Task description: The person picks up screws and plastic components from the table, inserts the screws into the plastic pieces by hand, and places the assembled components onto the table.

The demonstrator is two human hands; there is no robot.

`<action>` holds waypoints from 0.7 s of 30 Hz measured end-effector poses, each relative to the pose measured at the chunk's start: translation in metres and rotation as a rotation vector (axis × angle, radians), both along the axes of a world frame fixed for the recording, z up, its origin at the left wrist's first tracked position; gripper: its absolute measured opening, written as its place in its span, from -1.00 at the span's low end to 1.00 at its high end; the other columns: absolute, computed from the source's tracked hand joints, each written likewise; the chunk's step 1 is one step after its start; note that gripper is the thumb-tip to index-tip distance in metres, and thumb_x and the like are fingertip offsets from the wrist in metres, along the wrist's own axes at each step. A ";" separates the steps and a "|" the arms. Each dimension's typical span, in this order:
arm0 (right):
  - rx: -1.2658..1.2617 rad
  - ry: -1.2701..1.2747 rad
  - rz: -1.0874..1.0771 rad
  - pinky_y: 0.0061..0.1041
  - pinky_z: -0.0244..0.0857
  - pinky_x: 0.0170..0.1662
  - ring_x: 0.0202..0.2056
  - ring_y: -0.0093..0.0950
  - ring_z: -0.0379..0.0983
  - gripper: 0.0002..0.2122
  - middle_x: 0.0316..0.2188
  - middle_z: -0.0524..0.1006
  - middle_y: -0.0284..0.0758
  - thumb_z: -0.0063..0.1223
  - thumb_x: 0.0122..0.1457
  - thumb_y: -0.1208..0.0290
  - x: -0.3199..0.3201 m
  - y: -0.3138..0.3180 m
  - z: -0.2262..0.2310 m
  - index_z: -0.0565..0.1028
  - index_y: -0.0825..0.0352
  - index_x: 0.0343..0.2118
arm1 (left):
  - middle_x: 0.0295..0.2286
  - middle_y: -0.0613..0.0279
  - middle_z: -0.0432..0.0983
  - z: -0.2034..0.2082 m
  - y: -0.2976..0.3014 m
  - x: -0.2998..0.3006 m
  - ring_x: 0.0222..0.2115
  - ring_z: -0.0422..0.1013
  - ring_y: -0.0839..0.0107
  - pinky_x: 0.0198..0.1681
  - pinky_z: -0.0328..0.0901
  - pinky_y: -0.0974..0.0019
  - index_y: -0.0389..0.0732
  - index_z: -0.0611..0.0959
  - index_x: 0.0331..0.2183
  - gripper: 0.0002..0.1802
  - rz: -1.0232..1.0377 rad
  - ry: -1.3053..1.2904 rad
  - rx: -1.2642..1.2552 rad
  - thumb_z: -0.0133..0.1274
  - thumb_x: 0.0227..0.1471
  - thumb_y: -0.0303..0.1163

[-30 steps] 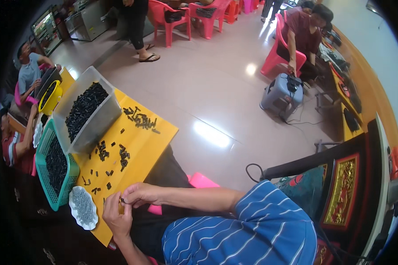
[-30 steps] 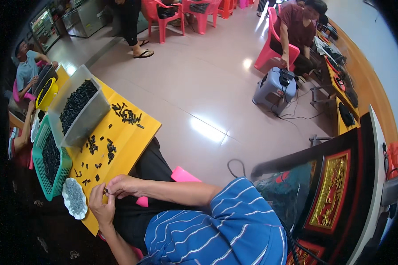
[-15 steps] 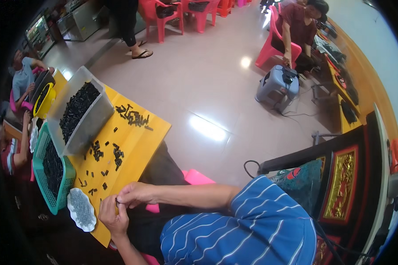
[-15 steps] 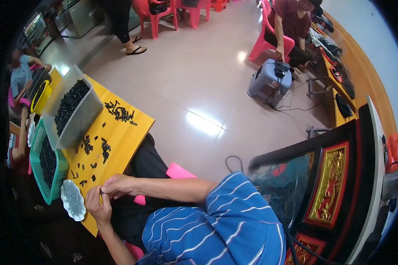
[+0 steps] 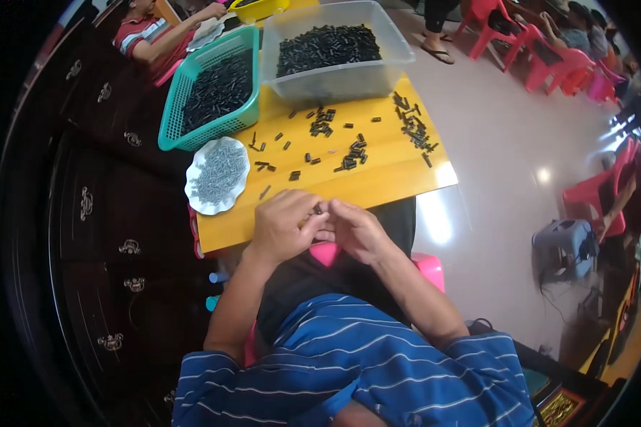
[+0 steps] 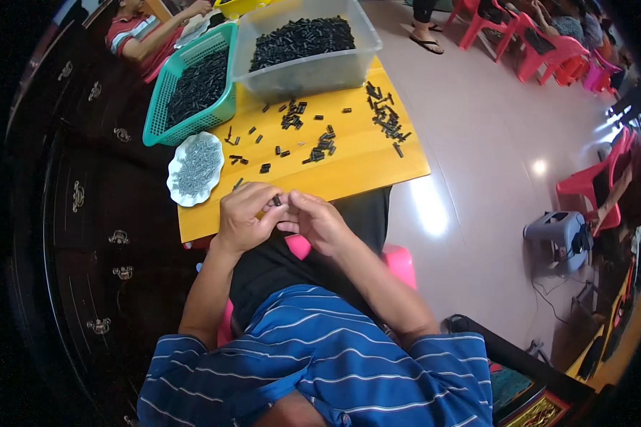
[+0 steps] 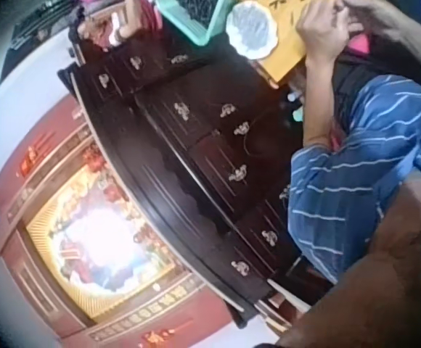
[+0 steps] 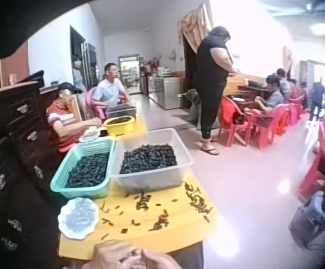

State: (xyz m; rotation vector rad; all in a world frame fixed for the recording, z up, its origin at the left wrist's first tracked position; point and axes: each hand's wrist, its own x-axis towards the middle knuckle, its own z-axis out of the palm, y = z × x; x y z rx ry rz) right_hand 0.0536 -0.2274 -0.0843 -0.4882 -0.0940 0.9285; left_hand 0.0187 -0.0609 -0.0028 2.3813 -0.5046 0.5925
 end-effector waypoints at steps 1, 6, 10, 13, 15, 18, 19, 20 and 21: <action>0.006 0.013 -0.011 -0.45 0.38 -0.07 -0.16 -0.50 0.52 -0.73 -0.19 0.59 -0.32 -0.06 0.33 0.17 0.000 0.001 -0.003 0.52 0.27 -0.13 | -0.50 0.16 0.57 -0.001 0.002 0.000 -0.52 0.51 0.25 -0.45 0.37 0.28 -0.25 0.66 -0.39 -0.77 0.010 0.001 0.001 0.29 -0.24 -0.51; -0.018 0.022 -0.024 -0.46 0.37 -0.08 -0.17 -0.50 0.51 -0.74 -0.22 0.59 -0.33 -0.04 0.32 0.18 0.001 0.004 0.000 0.52 0.26 -0.14 | -0.51 0.15 0.56 -0.004 0.004 0.002 -0.52 0.51 0.24 -0.45 0.37 0.28 -0.25 0.66 -0.39 -0.74 0.014 0.020 -0.002 0.30 -0.26 -0.49; -0.082 -0.044 -0.018 -0.50 0.34 -0.07 -0.16 -0.56 0.48 -0.74 -0.20 0.57 -0.37 0.00 0.30 0.20 0.002 0.002 0.000 0.52 0.27 -0.13 | -0.51 0.16 0.55 -0.010 0.002 0.002 -0.53 0.50 0.23 -0.44 0.39 0.28 -0.25 0.66 -0.36 -0.71 0.020 0.016 -0.001 0.30 -0.28 -0.50; -0.123 -0.099 0.013 -0.54 0.31 -0.05 -0.15 -0.61 0.46 -0.75 -0.20 0.56 -0.40 0.03 0.28 0.22 0.002 0.001 0.002 0.52 0.29 -0.13 | -0.50 0.17 0.56 -0.008 0.000 -0.001 -0.51 0.51 0.24 -0.43 0.40 0.28 -0.23 0.66 -0.34 -0.68 0.028 0.120 -0.033 0.29 -0.29 -0.51; -0.123 -0.140 0.004 -0.56 0.30 -0.05 -0.15 -0.61 0.46 -0.75 -0.20 0.56 -0.41 0.03 0.28 0.22 0.000 0.000 0.008 0.52 0.29 -0.14 | -0.46 0.16 0.56 -0.004 0.001 -0.003 -0.49 0.51 0.25 -0.41 0.40 0.29 -0.23 0.67 -0.29 -0.65 0.013 0.136 -0.030 0.30 -0.27 -0.50; -0.152 -0.161 0.004 -0.56 0.30 -0.06 -0.16 -0.58 0.47 -0.74 -0.23 0.57 -0.41 0.05 0.28 0.19 0.000 -0.003 0.004 0.54 0.28 -0.16 | -0.39 0.16 0.58 -0.003 0.005 -0.006 -0.43 0.52 0.33 -0.36 0.40 0.35 -0.27 0.68 -0.25 -0.68 -0.058 0.216 -0.140 0.30 -0.18 -0.52; -0.171 -0.183 0.003 -0.55 0.31 -0.06 -0.17 -0.57 0.48 -0.73 -0.24 0.57 -0.40 0.04 0.28 0.17 0.000 -0.003 0.003 0.54 0.28 -0.16 | -0.39 0.16 0.58 -0.003 0.007 -0.006 -0.43 0.52 0.33 -0.36 0.40 0.35 -0.27 0.68 -0.25 -0.68 -0.057 0.213 -0.138 0.30 -0.18 -0.52; -0.170 -0.185 0.003 -0.55 0.31 -0.06 -0.17 -0.57 0.48 -0.73 -0.24 0.57 -0.40 0.04 0.28 0.17 0.000 -0.003 0.003 0.54 0.28 -0.16 | -0.39 0.17 0.58 -0.003 0.009 -0.005 -0.44 0.52 0.37 -0.37 0.39 0.37 -0.27 0.69 -0.27 -0.71 -0.081 0.252 -0.182 0.29 -0.16 -0.53; -0.201 -0.209 0.013 -0.55 0.32 -0.07 -0.19 -0.57 0.49 -0.71 -0.24 0.58 -0.39 0.04 0.28 0.16 -0.001 -0.003 0.003 0.54 0.29 -0.14 | -0.40 0.18 0.58 -0.002 0.011 -0.005 -0.45 0.52 0.41 -0.38 0.38 0.39 -0.28 0.69 -0.29 -0.74 -0.106 0.291 -0.226 0.28 -0.15 -0.53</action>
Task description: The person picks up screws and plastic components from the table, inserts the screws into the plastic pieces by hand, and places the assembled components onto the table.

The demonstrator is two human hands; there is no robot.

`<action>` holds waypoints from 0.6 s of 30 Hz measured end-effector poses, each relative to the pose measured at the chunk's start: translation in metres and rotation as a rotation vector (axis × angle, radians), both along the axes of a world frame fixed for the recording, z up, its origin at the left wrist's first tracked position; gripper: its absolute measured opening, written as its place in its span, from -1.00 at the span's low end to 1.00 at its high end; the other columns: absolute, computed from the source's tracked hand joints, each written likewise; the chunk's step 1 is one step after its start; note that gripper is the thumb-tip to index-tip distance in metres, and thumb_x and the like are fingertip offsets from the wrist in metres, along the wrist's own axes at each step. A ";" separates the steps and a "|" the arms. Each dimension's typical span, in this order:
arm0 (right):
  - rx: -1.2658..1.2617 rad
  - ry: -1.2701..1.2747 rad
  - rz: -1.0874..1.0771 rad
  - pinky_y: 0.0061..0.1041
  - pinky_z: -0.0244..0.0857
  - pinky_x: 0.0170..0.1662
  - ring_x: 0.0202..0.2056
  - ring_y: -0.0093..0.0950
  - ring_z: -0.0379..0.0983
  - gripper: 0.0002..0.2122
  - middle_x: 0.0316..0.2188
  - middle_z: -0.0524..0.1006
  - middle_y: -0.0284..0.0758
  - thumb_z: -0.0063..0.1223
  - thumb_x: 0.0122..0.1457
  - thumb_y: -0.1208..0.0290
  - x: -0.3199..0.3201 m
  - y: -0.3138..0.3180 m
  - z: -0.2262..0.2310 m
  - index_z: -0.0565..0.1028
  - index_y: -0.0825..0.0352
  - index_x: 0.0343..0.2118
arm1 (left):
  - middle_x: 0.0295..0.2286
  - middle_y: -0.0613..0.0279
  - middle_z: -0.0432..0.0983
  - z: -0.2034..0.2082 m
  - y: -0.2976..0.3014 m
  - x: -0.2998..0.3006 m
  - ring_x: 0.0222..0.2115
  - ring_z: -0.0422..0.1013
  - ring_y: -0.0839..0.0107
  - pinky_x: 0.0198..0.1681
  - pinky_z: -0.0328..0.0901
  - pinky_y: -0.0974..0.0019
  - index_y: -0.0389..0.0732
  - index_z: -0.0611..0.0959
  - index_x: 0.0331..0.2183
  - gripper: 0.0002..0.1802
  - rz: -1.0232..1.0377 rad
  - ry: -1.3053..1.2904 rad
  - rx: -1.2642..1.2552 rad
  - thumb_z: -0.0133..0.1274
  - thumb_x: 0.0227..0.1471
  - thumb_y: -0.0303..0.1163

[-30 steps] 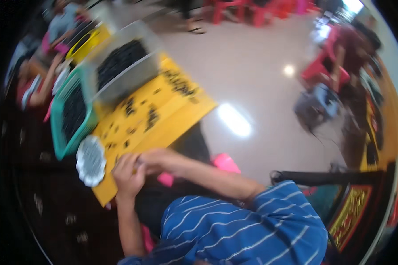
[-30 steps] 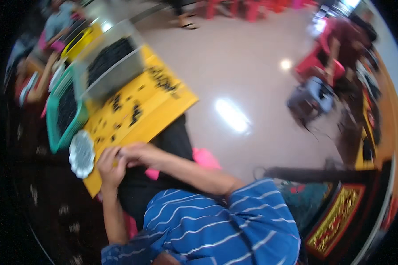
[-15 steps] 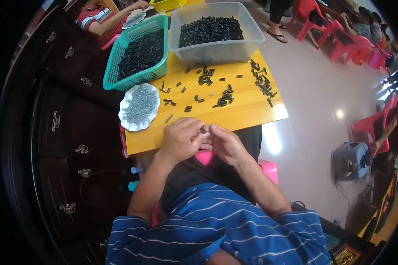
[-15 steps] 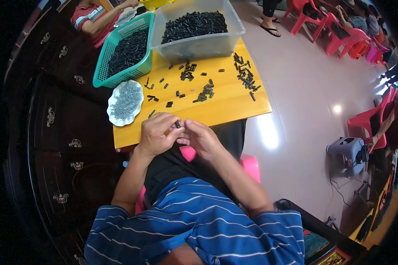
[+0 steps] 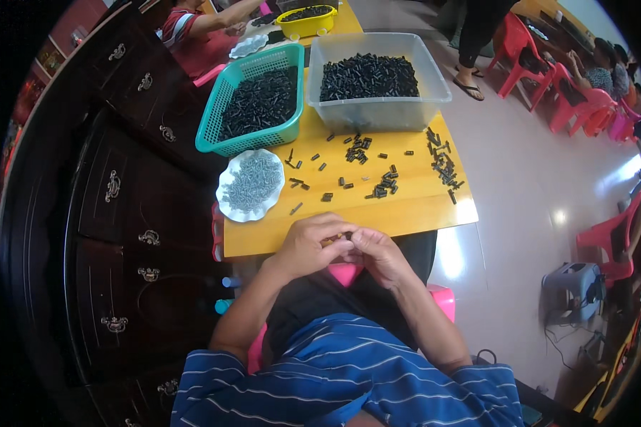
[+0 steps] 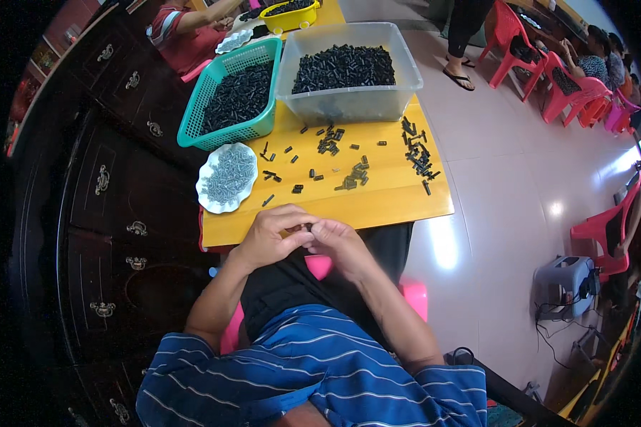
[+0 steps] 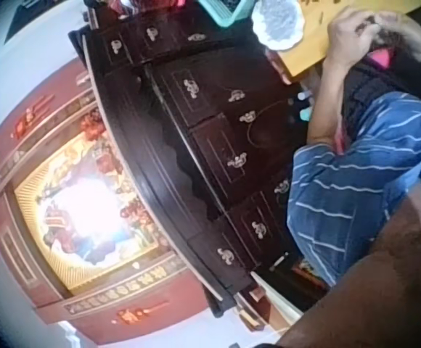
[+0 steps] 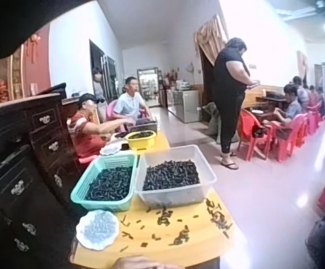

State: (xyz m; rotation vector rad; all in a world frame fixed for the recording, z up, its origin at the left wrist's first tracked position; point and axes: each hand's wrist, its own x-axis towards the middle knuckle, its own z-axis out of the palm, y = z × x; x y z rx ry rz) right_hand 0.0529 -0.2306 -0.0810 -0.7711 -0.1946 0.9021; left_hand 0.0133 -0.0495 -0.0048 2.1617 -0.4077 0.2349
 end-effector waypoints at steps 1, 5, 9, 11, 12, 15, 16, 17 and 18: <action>-0.032 -0.021 0.009 -0.55 0.33 -0.08 -0.20 -0.57 0.49 -0.70 -0.25 0.59 -0.38 0.03 0.29 0.15 0.000 0.001 0.000 0.55 0.30 -0.13 | -0.40 0.18 0.58 0.002 0.003 0.000 -0.45 0.52 0.41 -0.38 0.38 0.39 -0.28 0.69 -0.29 -0.74 0.000 0.000 0.001 0.28 -0.15 -0.53; -0.059 -0.020 0.025 -0.56 0.34 -0.10 -0.22 -0.59 0.49 -0.69 -0.24 0.60 -0.37 0.01 0.31 0.17 -0.003 0.003 0.011 0.54 0.32 -0.10 | -0.50 0.26 0.57 0.010 0.025 0.011 -0.52 0.46 0.57 -0.44 0.33 0.46 -0.27 0.69 -0.34 -0.85 0.155 0.163 -0.029 0.21 -0.07 -0.53; -0.103 0.013 0.019 -0.53 0.39 -0.06 -0.26 -0.57 0.53 -0.73 -0.25 0.61 -0.32 0.06 0.28 0.21 -0.002 0.002 0.013 0.54 0.34 -0.15 | -0.57 0.32 0.53 0.026 0.073 0.058 -0.57 0.39 0.65 -0.47 0.30 0.49 -0.27 0.67 -0.34 -0.88 0.469 -0.026 0.095 0.15 -0.01 -0.52; -0.107 -0.011 0.020 -0.54 0.38 -0.06 -0.26 -0.58 0.53 -0.74 -0.24 0.61 -0.33 0.05 0.29 0.23 -0.003 0.003 0.011 0.54 0.33 -0.16 | -0.54 0.21 0.57 0.037 0.110 0.093 -0.54 0.48 0.48 -0.44 0.35 0.40 -0.26 0.66 -0.29 -0.83 0.578 -0.202 0.173 0.13 -0.01 -0.50; -0.101 -0.011 0.023 -0.55 0.38 -0.07 -0.26 -0.59 0.52 -0.75 -0.24 0.61 -0.33 0.04 0.29 0.25 -0.003 0.005 0.009 0.54 0.33 -0.16 | -0.51 0.10 0.62 0.042 0.127 0.107 -0.52 0.56 0.33 -0.42 0.40 0.31 -0.25 0.65 -0.25 -0.79 0.638 -0.278 0.223 0.11 0.00 -0.48; -0.081 -0.004 0.031 -0.60 0.36 -0.10 -0.27 -0.62 0.51 -0.79 -0.25 0.61 -0.35 0.03 0.30 0.30 -0.005 0.007 0.012 0.54 0.33 -0.16 | -0.35 0.08 0.63 0.035 0.160 0.125 -0.45 0.54 0.38 -0.29 0.40 0.32 -0.30 0.62 -0.12 -0.68 0.744 -0.338 0.306 0.09 0.01 -0.53; -0.069 0.008 0.016 -0.64 0.34 -0.14 -0.28 -0.63 0.49 -0.81 -0.26 0.61 -0.36 0.01 0.31 0.33 -0.003 0.006 0.012 0.53 0.32 -0.15 | -0.35 0.08 0.63 0.031 0.155 0.126 -0.45 0.54 0.38 -0.29 0.40 0.32 -0.30 0.62 -0.12 -0.68 0.737 -0.334 0.302 0.09 0.01 -0.53; -0.078 0.013 0.000 -0.64 0.34 -0.14 -0.28 -0.63 0.49 -0.81 -0.26 0.61 -0.36 0.01 0.31 0.33 -0.002 0.004 0.010 0.53 0.32 -0.15 | -0.34 0.07 0.62 0.026 0.143 0.123 -0.45 0.54 0.35 -0.29 0.41 0.31 -0.30 0.63 -0.13 -0.68 0.665 -0.360 0.329 0.09 0.00 -0.53; -0.083 0.019 -0.025 -0.64 0.34 -0.14 -0.29 -0.63 0.50 -0.82 -0.26 0.61 -0.36 0.01 0.31 0.34 -0.001 0.002 0.008 0.53 0.32 -0.15 | -0.32 0.05 0.62 0.020 0.131 0.119 -0.44 0.54 0.32 -0.29 0.41 0.30 -0.30 0.63 -0.15 -0.69 0.595 -0.387 0.357 0.10 0.00 -0.53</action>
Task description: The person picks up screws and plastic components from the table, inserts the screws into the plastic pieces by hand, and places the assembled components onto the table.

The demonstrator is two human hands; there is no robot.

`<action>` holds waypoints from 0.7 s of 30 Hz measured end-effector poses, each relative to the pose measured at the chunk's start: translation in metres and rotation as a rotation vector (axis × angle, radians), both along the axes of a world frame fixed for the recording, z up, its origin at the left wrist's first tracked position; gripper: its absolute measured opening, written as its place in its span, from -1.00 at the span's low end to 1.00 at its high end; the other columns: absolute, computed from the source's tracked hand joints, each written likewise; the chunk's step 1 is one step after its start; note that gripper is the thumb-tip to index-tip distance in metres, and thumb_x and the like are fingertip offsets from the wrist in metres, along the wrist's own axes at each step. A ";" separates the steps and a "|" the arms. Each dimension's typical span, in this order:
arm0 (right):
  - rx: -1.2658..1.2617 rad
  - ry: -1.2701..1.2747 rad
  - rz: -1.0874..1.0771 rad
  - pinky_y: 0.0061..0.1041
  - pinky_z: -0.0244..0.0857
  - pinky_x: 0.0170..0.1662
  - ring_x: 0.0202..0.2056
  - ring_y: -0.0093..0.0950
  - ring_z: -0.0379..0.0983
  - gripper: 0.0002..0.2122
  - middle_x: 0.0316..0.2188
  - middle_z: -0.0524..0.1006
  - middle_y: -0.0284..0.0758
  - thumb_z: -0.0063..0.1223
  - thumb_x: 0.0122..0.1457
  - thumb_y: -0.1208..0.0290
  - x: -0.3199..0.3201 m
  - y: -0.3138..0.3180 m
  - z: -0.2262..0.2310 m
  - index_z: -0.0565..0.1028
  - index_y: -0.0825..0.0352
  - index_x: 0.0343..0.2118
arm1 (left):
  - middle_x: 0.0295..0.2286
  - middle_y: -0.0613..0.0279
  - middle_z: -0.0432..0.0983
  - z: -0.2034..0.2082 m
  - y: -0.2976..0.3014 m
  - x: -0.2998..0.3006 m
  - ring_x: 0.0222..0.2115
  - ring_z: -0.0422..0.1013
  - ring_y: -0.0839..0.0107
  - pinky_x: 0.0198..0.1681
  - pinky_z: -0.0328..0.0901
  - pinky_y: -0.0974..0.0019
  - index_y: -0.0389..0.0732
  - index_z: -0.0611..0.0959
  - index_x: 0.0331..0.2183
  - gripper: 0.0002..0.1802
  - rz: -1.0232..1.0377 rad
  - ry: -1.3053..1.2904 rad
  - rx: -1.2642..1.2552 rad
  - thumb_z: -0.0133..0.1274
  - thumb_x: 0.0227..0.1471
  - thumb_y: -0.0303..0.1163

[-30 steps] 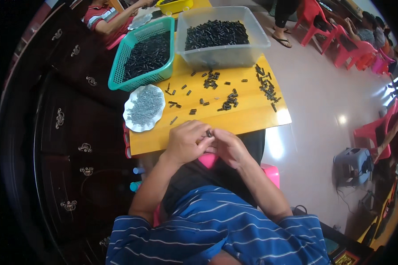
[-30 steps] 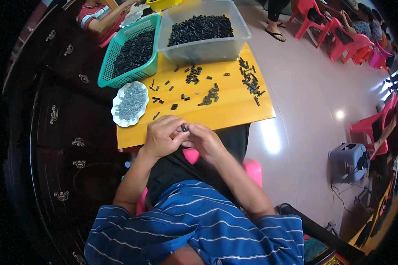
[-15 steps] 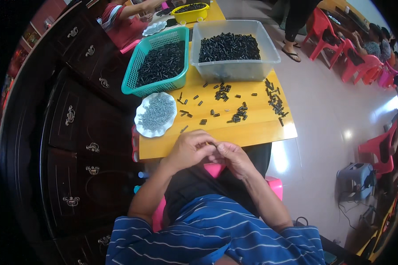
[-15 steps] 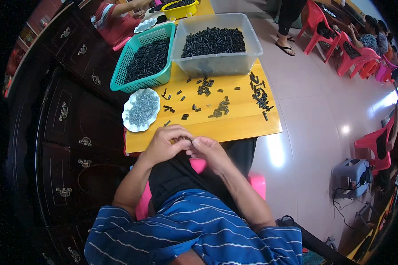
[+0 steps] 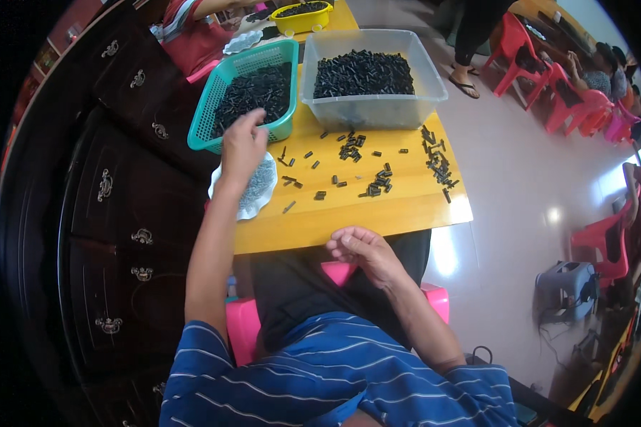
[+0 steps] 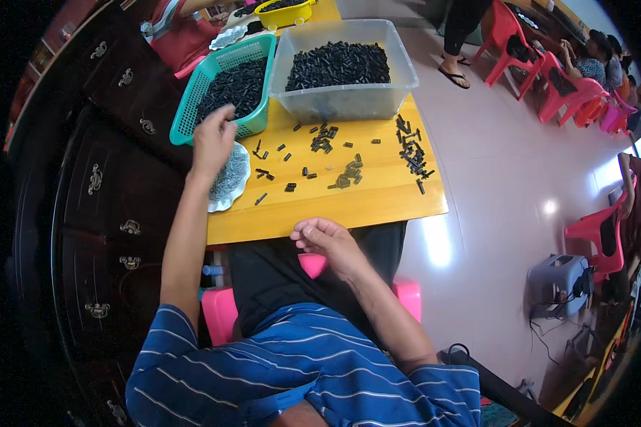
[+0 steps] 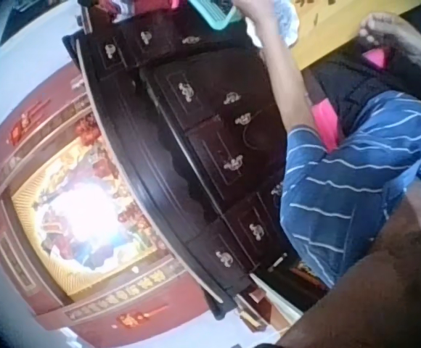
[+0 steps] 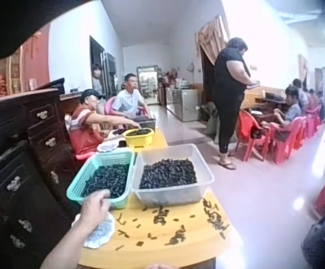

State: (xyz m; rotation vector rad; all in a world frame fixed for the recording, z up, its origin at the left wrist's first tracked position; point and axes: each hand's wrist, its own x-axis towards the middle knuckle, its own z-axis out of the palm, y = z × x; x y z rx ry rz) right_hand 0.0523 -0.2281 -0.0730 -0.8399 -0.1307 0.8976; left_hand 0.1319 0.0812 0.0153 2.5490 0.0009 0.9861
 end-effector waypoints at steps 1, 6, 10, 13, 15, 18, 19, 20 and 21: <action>0.000 0.007 -0.019 -0.64 0.35 -0.14 -0.29 -0.63 0.50 -0.82 -0.27 0.61 -0.36 0.01 0.31 0.35 0.000 -0.001 -0.001 0.53 0.32 -0.15 | -0.35 0.05 0.61 -0.006 -0.017 -0.009 -0.43 0.54 0.29 -0.30 0.40 0.28 -0.30 0.65 -0.19 -0.73 -0.022 0.059 -0.062 0.11 -0.02 -0.54; -0.003 0.038 -0.020 -0.65 0.35 -0.14 -0.30 -0.64 0.50 -0.83 -0.27 0.60 -0.36 0.01 0.30 0.37 0.001 -0.002 0.002 0.53 0.32 -0.16 | -0.36 0.07 0.58 -0.043 -0.083 -0.056 -0.39 0.53 0.16 -0.27 0.39 0.23 -0.27 0.67 -0.31 -0.81 -0.205 0.327 -0.092 0.17 -0.07 -0.51; -0.002 0.062 -0.034 -0.60 0.38 -0.08 -0.28 -0.58 0.52 -0.82 -0.28 0.61 -0.32 0.10 0.25 0.34 0.001 -0.001 0.005 0.54 0.32 -0.19 | -0.33 0.10 0.58 -0.058 -0.097 -0.067 -0.25 0.49 0.09 -0.17 0.37 0.15 -0.26 0.67 -0.33 -0.82 -0.237 0.295 -0.056 0.20 -0.09 -0.49; 0.014 0.056 -0.031 -0.60 0.38 -0.08 -0.28 -0.59 0.52 -0.83 -0.28 0.61 -0.32 0.10 0.26 0.34 0.002 -0.001 0.002 0.54 0.32 -0.19 | -0.33 0.10 0.58 -0.060 -0.099 -0.067 -0.26 0.49 0.09 -0.18 0.37 0.14 -0.26 0.67 -0.32 -0.80 -0.204 0.260 -0.008 0.20 -0.11 -0.49; 0.021 0.055 -0.033 -0.60 0.38 -0.09 -0.28 -0.59 0.52 -0.83 -0.28 0.61 -0.33 0.09 0.26 0.34 0.003 -0.002 0.000 0.54 0.31 -0.19 | -0.33 0.10 0.58 -0.062 -0.100 -0.067 -0.27 0.49 0.07 -0.19 0.37 0.13 -0.25 0.66 -0.32 -0.79 -0.170 0.259 0.024 0.20 -0.12 -0.50; 0.020 0.058 -0.034 -0.60 0.38 -0.09 -0.28 -0.59 0.52 -0.83 -0.28 0.61 -0.33 0.09 0.26 0.35 0.002 -0.002 0.002 0.54 0.31 -0.19 | -0.35 0.11 0.57 -0.066 -0.100 -0.071 -0.27 0.48 0.07 -0.20 0.37 0.13 -0.25 0.65 -0.34 -0.81 -0.141 0.292 0.022 0.20 -0.12 -0.50; 0.013 0.060 -0.035 -0.60 0.38 -0.09 -0.28 -0.59 0.52 -0.83 -0.28 0.61 -0.33 0.09 0.26 0.35 0.002 -0.002 0.002 0.54 0.31 -0.19 | -0.35 0.11 0.57 -0.068 -0.099 -0.072 -0.27 0.48 0.07 -0.20 0.37 0.13 -0.25 0.65 -0.34 -0.81 -0.142 0.292 0.021 0.20 -0.12 -0.50; 0.012 0.059 -0.035 -0.60 0.38 -0.09 -0.28 -0.59 0.52 -0.83 -0.28 0.61 -0.33 0.09 0.26 0.35 0.002 -0.002 0.002 0.54 0.31 -0.19 | -0.35 0.12 0.56 -0.070 -0.098 -0.073 -0.28 0.47 0.09 -0.20 0.37 0.12 -0.24 0.64 -0.36 -0.84 -0.143 0.295 0.017 0.19 -0.11 -0.49; 0.011 0.058 -0.035 -0.60 0.38 -0.10 -0.28 -0.59 0.52 -0.84 -0.28 0.61 -0.33 0.09 0.26 0.35 0.002 -0.002 0.001 0.54 0.31 -0.19 | -0.36 0.13 0.55 -0.071 -0.098 -0.073 -0.29 0.46 0.10 -0.20 0.36 0.11 -0.23 0.63 -0.38 -0.86 -0.145 0.299 0.013 0.17 -0.10 -0.48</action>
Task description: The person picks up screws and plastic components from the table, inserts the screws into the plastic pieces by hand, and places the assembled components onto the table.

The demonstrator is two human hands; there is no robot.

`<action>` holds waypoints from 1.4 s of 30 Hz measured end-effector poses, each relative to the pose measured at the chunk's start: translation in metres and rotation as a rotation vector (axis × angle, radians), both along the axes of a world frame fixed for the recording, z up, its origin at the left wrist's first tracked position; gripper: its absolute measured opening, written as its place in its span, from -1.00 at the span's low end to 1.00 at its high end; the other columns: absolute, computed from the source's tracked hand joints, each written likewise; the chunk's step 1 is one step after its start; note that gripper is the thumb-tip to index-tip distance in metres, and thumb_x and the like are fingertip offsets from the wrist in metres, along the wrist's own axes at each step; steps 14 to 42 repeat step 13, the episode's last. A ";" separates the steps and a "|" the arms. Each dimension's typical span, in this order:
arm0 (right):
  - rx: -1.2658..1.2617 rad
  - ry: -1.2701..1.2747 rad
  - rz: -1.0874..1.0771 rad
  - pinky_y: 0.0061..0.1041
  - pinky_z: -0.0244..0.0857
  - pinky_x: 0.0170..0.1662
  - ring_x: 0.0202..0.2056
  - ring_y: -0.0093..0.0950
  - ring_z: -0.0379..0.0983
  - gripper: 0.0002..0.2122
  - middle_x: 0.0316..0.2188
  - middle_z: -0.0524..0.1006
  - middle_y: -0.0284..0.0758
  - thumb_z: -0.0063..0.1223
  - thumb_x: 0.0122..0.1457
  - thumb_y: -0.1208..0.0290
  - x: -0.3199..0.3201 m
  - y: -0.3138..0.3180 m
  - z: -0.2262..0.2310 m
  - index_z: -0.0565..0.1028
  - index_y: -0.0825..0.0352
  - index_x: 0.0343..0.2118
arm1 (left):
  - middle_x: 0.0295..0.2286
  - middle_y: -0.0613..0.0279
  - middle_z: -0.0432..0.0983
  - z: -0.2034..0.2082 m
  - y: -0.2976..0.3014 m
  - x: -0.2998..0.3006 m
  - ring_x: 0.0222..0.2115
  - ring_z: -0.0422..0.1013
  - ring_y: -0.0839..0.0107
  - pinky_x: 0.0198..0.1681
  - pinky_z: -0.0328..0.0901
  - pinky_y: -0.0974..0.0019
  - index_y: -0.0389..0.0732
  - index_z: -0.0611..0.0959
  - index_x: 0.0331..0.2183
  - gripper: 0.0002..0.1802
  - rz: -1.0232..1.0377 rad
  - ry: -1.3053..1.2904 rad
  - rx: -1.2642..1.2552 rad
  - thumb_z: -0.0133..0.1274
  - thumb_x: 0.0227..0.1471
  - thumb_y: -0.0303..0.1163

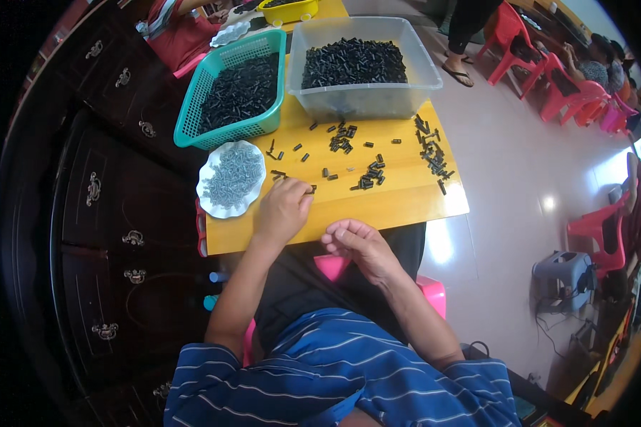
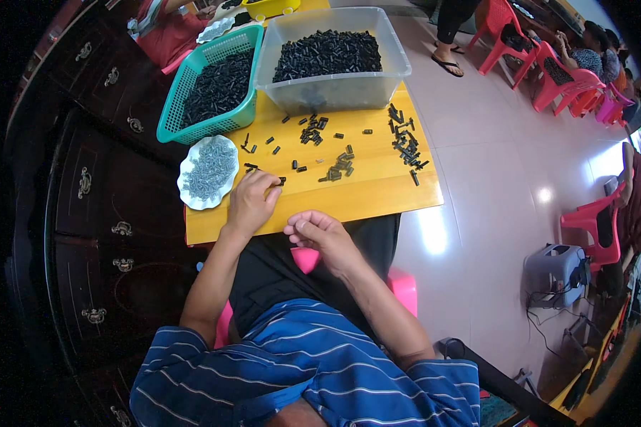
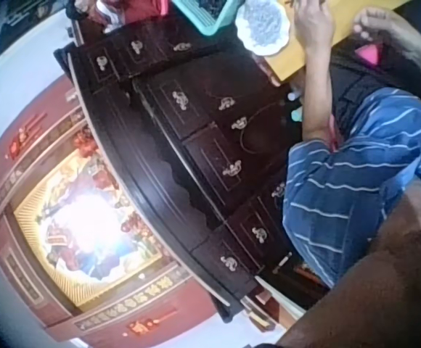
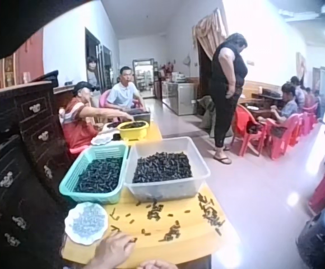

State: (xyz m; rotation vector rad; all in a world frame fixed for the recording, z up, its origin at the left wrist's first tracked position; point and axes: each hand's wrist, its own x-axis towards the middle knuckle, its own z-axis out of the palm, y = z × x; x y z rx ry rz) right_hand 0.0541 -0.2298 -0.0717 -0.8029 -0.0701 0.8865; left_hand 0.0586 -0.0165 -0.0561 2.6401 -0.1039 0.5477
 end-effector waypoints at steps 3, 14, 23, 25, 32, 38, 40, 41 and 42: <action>-0.005 -0.003 -0.001 -0.61 0.38 -0.11 -0.29 -0.59 0.53 -0.84 -0.29 0.61 -0.34 0.09 0.26 0.35 0.001 0.000 0.001 0.54 0.31 -0.19 | -0.37 0.14 0.55 -0.002 0.001 -0.001 -0.29 0.46 0.10 -0.19 0.36 0.12 -0.24 0.63 -0.39 -0.86 -0.008 -0.007 0.017 0.18 -0.10 -0.47; -0.012 -0.013 -0.006 -0.59 0.39 -0.10 -0.30 -0.58 0.53 -0.83 -0.30 0.61 -0.34 0.10 0.26 0.33 0.001 0.000 -0.002 0.54 0.31 -0.19 | -0.36 0.10 0.58 -0.003 0.001 0.004 -0.27 0.48 0.08 -0.20 0.37 0.12 -0.24 0.65 -0.34 -0.81 0.008 -0.011 0.003 0.20 -0.11 -0.49; -0.012 -0.013 -0.006 -0.59 0.39 -0.10 -0.30 -0.58 0.53 -0.83 -0.30 0.61 -0.34 0.10 0.26 0.33 0.001 0.000 -0.002 0.54 0.31 -0.19 | -0.36 0.10 0.58 -0.003 0.001 0.004 -0.27 0.48 0.08 -0.20 0.37 0.12 -0.24 0.65 -0.34 -0.81 0.008 -0.011 0.003 0.20 -0.11 -0.49; -0.012 -0.013 -0.006 -0.59 0.39 -0.10 -0.30 -0.58 0.53 -0.83 -0.30 0.61 -0.34 0.10 0.26 0.33 0.001 0.000 -0.002 0.54 0.31 -0.19 | -0.36 0.10 0.58 -0.003 0.001 0.004 -0.27 0.48 0.08 -0.20 0.37 0.12 -0.24 0.65 -0.34 -0.81 0.008 -0.011 0.003 0.20 -0.11 -0.49; -0.012 -0.013 -0.006 -0.59 0.39 -0.10 -0.30 -0.58 0.53 -0.83 -0.30 0.61 -0.34 0.10 0.26 0.33 0.001 0.000 -0.002 0.54 0.31 -0.19 | -0.36 0.10 0.58 -0.003 0.001 0.004 -0.27 0.48 0.08 -0.20 0.37 0.12 -0.24 0.65 -0.34 -0.81 0.008 -0.011 0.003 0.20 -0.11 -0.49; -0.012 -0.013 -0.006 -0.59 0.39 -0.10 -0.30 -0.58 0.53 -0.83 -0.30 0.61 -0.34 0.10 0.26 0.33 0.001 0.000 -0.002 0.54 0.31 -0.19 | -0.36 0.10 0.58 -0.003 0.001 0.004 -0.27 0.48 0.08 -0.20 0.37 0.12 -0.24 0.65 -0.34 -0.81 0.008 -0.011 0.003 0.20 -0.11 -0.49; -0.012 -0.013 -0.006 -0.59 0.39 -0.10 -0.30 -0.58 0.53 -0.83 -0.30 0.61 -0.34 0.10 0.26 0.33 0.001 0.000 -0.002 0.54 0.31 -0.19 | -0.36 0.10 0.58 -0.003 0.001 0.004 -0.27 0.48 0.08 -0.20 0.37 0.12 -0.24 0.65 -0.34 -0.81 0.008 -0.011 0.003 0.20 -0.11 -0.49; -0.012 -0.013 -0.006 -0.59 0.39 -0.10 -0.30 -0.58 0.53 -0.83 -0.30 0.61 -0.34 0.10 0.26 0.33 0.001 0.000 -0.002 0.54 0.31 -0.19 | -0.36 0.10 0.58 -0.003 0.001 0.004 -0.27 0.48 0.08 -0.20 0.37 0.12 -0.24 0.65 -0.34 -0.81 0.008 -0.011 0.003 0.20 -0.11 -0.49; -0.012 -0.013 -0.006 -0.59 0.39 -0.10 -0.30 -0.58 0.53 -0.83 -0.30 0.61 -0.34 0.10 0.26 0.33 0.001 0.000 -0.002 0.54 0.31 -0.19 | -0.36 0.10 0.58 -0.003 0.001 0.004 -0.27 0.48 0.08 -0.20 0.37 0.12 -0.24 0.65 -0.34 -0.81 0.008 -0.011 0.003 0.20 -0.11 -0.49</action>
